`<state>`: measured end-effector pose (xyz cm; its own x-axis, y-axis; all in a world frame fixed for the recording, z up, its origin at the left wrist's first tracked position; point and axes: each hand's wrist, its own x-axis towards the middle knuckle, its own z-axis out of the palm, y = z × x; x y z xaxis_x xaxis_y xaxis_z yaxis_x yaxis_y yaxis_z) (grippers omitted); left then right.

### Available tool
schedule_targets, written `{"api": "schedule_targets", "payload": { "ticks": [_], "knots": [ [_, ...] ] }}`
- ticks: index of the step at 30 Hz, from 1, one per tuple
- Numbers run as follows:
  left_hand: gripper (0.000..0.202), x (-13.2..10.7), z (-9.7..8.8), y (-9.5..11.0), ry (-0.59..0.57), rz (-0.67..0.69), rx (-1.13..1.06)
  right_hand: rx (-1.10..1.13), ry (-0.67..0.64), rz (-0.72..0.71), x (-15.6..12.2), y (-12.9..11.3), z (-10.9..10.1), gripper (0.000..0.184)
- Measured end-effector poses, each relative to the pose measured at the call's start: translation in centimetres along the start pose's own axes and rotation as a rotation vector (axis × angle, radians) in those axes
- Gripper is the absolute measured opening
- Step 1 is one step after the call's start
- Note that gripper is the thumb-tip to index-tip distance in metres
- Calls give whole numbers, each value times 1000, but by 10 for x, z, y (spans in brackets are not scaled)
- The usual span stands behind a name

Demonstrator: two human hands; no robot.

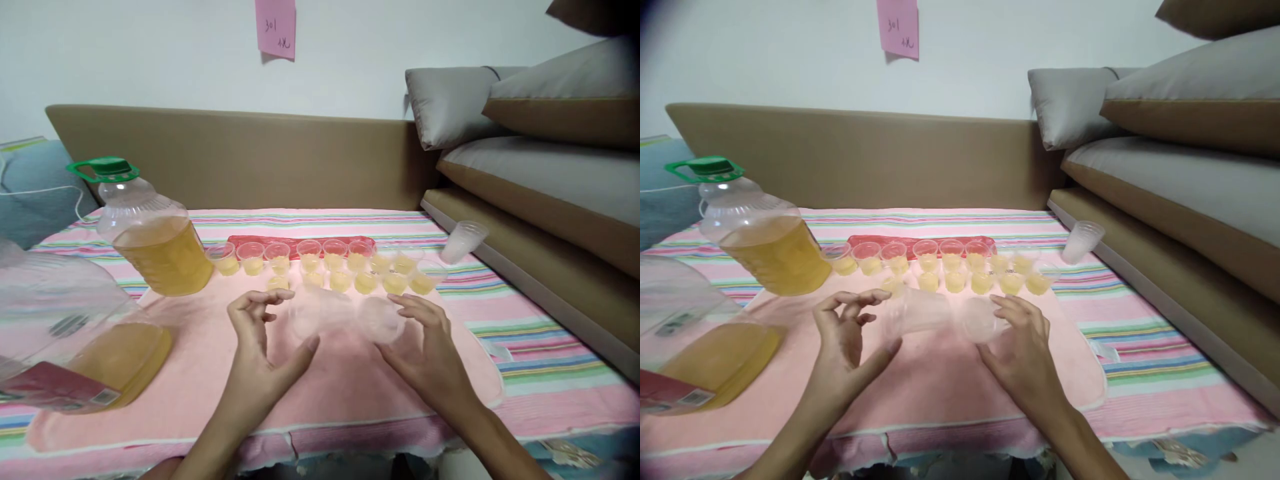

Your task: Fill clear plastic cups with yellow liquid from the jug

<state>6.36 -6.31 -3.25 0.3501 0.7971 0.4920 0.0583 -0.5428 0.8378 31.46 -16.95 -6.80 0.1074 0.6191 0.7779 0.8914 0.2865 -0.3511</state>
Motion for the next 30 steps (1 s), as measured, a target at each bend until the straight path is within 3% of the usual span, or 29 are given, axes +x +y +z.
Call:
{"api": "schedule_targets", "payload": {
  "ticks": [5, 10, 15, 20, 30],
  "knots": [
    [59, 8, -17, -4, 17, 18, 113, -30, 160, 158, 1, 25, -21, 60],
    [62, 8, -23, -10, -83, -32, 315, -84, 356, 305, 3, 59, -45, 84],
    [61, 6, -20, -15, -219, -121, 370, -149, 467, 433, 0, 108, -70, 93],
    [60, 4, -15, -17, -279, -174, 411, -161, 500, 562, -7, 145, -82, 97],
    [65, 5, -11, -15, -344, -230, 362, -200, 522, 638, -8, 170, -85, 112]
  ]
}}
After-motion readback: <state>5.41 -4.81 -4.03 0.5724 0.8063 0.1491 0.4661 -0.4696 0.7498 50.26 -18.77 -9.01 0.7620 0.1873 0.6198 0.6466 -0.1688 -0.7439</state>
